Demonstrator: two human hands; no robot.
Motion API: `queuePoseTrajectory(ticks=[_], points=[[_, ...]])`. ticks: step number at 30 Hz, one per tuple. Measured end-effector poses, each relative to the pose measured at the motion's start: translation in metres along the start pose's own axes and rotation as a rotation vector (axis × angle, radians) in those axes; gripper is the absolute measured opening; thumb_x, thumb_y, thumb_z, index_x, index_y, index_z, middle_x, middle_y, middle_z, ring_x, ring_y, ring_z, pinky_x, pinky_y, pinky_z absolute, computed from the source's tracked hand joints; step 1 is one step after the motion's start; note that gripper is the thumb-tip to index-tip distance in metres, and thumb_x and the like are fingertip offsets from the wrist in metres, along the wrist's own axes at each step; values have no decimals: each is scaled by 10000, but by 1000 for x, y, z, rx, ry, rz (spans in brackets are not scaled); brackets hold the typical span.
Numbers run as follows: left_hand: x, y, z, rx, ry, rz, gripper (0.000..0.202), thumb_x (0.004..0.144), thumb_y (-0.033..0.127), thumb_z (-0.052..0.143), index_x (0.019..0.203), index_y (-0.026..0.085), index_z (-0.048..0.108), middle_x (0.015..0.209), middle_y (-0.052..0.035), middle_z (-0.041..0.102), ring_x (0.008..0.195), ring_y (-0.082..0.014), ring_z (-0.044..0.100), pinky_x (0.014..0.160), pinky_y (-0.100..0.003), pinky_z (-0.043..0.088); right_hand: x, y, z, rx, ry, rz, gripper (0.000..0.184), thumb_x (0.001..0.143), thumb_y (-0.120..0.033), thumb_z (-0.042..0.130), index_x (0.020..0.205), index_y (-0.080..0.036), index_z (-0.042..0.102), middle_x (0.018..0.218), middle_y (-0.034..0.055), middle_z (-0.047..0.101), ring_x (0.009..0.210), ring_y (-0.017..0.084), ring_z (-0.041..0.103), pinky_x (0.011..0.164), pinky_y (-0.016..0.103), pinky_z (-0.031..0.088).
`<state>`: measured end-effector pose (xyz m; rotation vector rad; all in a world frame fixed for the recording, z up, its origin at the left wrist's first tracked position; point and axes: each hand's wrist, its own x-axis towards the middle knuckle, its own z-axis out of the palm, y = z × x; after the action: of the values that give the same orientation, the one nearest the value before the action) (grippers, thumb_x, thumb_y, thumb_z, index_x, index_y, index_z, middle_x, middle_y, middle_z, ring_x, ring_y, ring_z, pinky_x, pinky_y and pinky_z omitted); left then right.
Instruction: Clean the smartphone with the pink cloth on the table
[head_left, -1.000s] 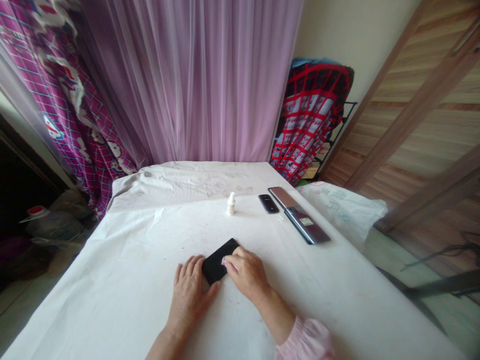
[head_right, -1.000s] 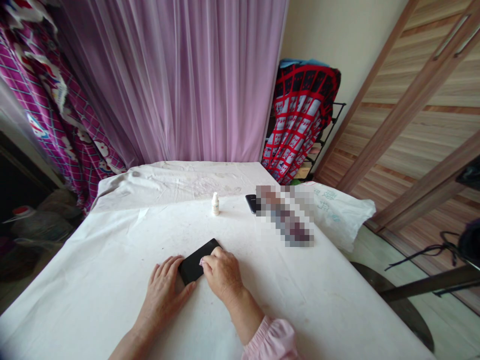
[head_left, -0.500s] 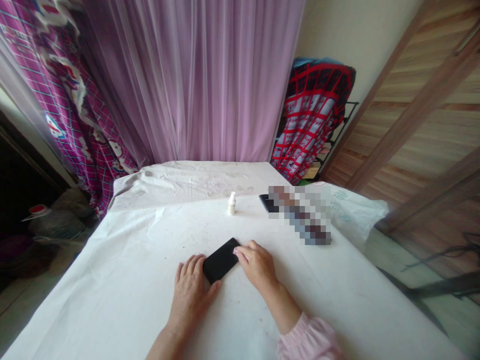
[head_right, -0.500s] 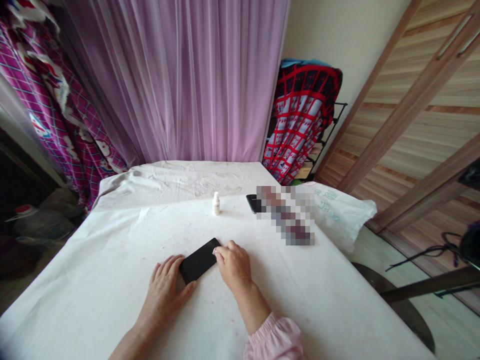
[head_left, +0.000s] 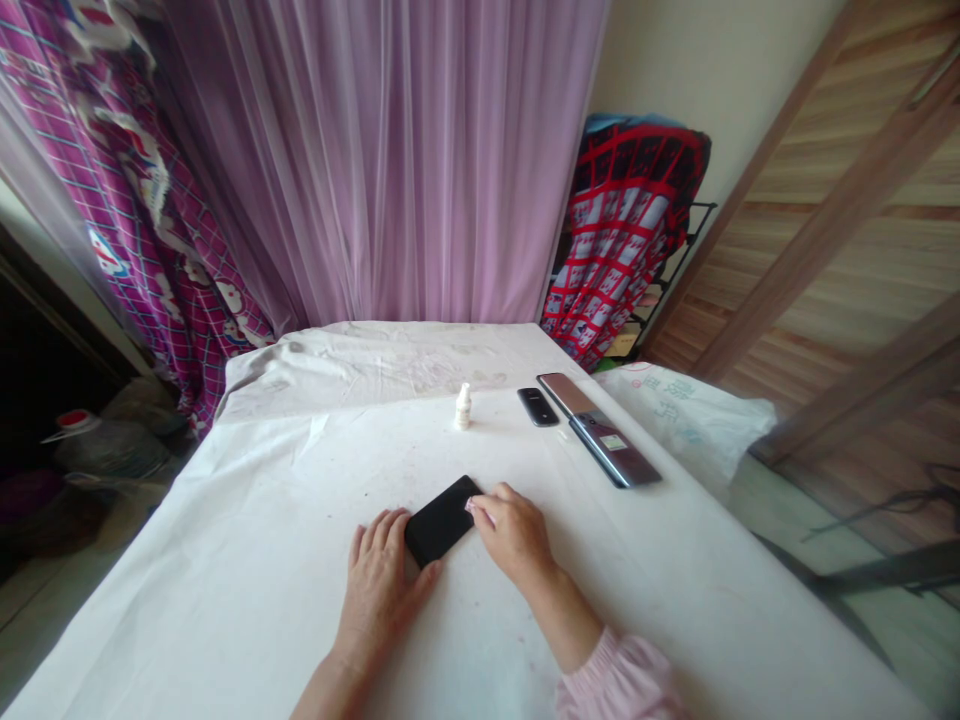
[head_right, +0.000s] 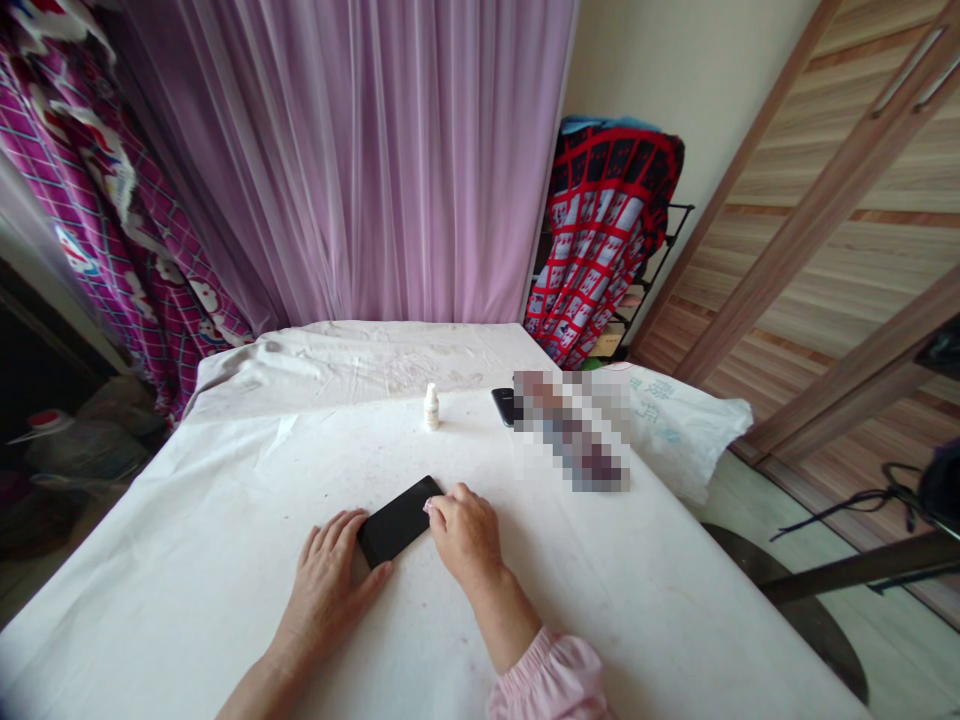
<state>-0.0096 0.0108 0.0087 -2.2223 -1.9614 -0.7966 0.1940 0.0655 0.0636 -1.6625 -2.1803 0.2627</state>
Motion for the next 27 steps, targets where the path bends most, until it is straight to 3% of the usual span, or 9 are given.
queuePoseTrajectory(ticks=[16, 27], points=[[0, 0, 1, 22, -3, 8, 508, 789, 395, 618, 1235, 170, 530, 1257, -149, 636, 1189, -324, 567, 1053, -544, 356, -10, -22, 1, 78, -75, -122, 220, 912, -223, 548, 929, -290, 757, 874, 4, 674, 787, 108, 635, 696, 184, 400], [1, 1, -1, 21, -6, 6, 501, 785, 395, 608, 1228, 171, 541, 1248, -148, 640, 1182, -327, 572, 1047, -552, 365, -9, -15, 3, 93, -65, -89, 211, 920, -270, 550, 914, -306, 758, 871, -2, 678, 774, 109, 636, 684, 186, 398]])
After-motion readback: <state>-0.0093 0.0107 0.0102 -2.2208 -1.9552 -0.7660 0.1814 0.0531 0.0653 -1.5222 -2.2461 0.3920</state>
